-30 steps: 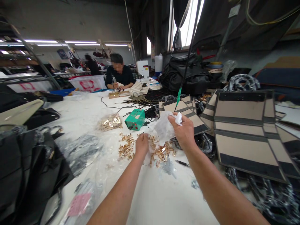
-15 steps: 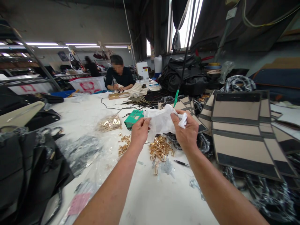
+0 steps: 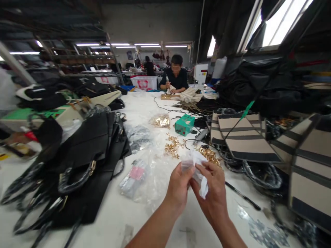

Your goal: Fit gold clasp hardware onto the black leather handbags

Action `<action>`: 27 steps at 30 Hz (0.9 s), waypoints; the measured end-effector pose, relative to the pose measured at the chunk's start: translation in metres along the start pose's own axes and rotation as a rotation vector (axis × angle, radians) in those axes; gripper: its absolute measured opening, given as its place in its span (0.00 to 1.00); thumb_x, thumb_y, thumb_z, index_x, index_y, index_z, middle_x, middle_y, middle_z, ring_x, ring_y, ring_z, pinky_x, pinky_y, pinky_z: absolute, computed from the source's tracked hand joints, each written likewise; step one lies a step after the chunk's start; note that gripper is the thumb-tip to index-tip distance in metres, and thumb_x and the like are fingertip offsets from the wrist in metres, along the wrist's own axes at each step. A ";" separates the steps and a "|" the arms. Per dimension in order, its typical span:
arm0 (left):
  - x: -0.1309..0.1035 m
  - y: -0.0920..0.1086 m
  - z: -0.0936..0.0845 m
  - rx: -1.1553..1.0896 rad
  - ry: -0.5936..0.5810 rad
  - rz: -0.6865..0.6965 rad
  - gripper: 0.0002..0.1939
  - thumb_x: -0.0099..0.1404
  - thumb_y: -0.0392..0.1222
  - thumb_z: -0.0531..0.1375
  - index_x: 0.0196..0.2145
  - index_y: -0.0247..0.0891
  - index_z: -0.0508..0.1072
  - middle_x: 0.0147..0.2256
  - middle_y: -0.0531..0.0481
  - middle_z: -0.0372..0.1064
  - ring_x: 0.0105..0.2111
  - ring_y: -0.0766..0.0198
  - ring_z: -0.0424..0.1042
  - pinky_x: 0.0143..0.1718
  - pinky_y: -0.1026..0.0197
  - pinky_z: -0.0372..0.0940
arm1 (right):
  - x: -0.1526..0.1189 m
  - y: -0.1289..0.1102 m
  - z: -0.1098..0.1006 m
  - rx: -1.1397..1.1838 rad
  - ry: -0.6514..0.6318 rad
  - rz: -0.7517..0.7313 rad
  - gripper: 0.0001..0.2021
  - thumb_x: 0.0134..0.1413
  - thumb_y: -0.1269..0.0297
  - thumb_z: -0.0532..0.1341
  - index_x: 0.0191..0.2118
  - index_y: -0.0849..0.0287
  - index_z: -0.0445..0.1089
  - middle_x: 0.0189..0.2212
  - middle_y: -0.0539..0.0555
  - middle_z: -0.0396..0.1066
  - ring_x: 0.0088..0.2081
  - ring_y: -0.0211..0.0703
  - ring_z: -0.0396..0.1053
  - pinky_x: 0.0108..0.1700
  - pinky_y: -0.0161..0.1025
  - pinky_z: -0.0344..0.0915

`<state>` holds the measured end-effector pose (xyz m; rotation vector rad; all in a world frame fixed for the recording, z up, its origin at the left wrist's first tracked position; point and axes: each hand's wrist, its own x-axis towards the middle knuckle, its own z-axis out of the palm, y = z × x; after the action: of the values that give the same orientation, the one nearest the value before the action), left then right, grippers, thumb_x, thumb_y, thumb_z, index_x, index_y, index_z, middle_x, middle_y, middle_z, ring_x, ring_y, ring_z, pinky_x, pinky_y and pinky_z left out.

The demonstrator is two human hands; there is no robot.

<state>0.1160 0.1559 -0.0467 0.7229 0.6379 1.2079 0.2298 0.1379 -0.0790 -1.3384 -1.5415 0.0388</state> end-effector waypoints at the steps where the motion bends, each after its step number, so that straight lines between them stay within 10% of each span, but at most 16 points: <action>1: -0.008 0.002 -0.003 -0.011 0.005 0.009 0.16 0.64 0.43 0.64 0.48 0.35 0.73 0.44 0.42 0.75 0.43 0.58 0.73 0.47 0.58 0.65 | -0.005 -0.002 0.002 -0.020 -0.006 -0.015 0.22 0.53 0.60 0.66 0.55 0.52 0.70 0.58 0.62 0.62 0.59 0.61 0.60 0.59 0.63 0.58; 6: -0.047 0.010 -0.021 0.070 0.080 0.028 0.13 0.63 0.41 0.63 0.43 0.33 0.73 0.39 0.44 0.75 0.39 0.58 0.72 0.44 0.58 0.65 | -0.028 -0.022 0.009 0.291 -0.237 0.027 0.21 0.60 0.64 0.61 0.59 0.50 0.65 0.56 0.58 0.67 0.56 0.52 0.67 0.56 0.52 0.67; 14: -0.116 0.018 -0.070 0.864 0.322 0.348 0.08 0.59 0.35 0.63 0.38 0.40 0.76 0.47 0.45 0.67 0.51 0.55 0.64 0.54 0.53 0.58 | -0.066 -0.048 -0.008 0.396 -0.256 0.143 0.07 0.57 0.64 0.59 0.37 0.56 0.74 0.39 0.55 0.75 0.41 0.48 0.74 0.41 0.40 0.71; 20: -0.169 0.003 -0.086 0.178 0.193 -0.031 0.30 0.64 0.59 0.59 0.58 0.40 0.65 0.54 0.40 0.66 0.50 0.53 0.69 0.48 0.54 0.62 | -0.092 -0.071 -0.009 0.442 -0.390 0.349 0.07 0.53 0.62 0.57 0.29 0.57 0.69 0.30 0.55 0.72 0.31 0.46 0.71 0.29 0.37 0.68; 27: -0.217 -0.008 -0.100 -0.221 0.346 -0.177 0.30 0.55 0.64 0.65 0.40 0.31 0.76 0.32 0.46 0.74 0.33 0.61 0.71 0.38 0.62 0.61 | -0.155 -0.107 0.023 0.379 -0.742 0.100 0.12 0.60 0.58 0.52 0.34 0.58 0.69 0.24 0.52 0.70 0.23 0.42 0.67 0.25 0.36 0.64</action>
<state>-0.0078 -0.0403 -0.1027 0.2660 0.8198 1.2254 0.1121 -0.0030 -0.1264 -1.1409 -1.9348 0.9337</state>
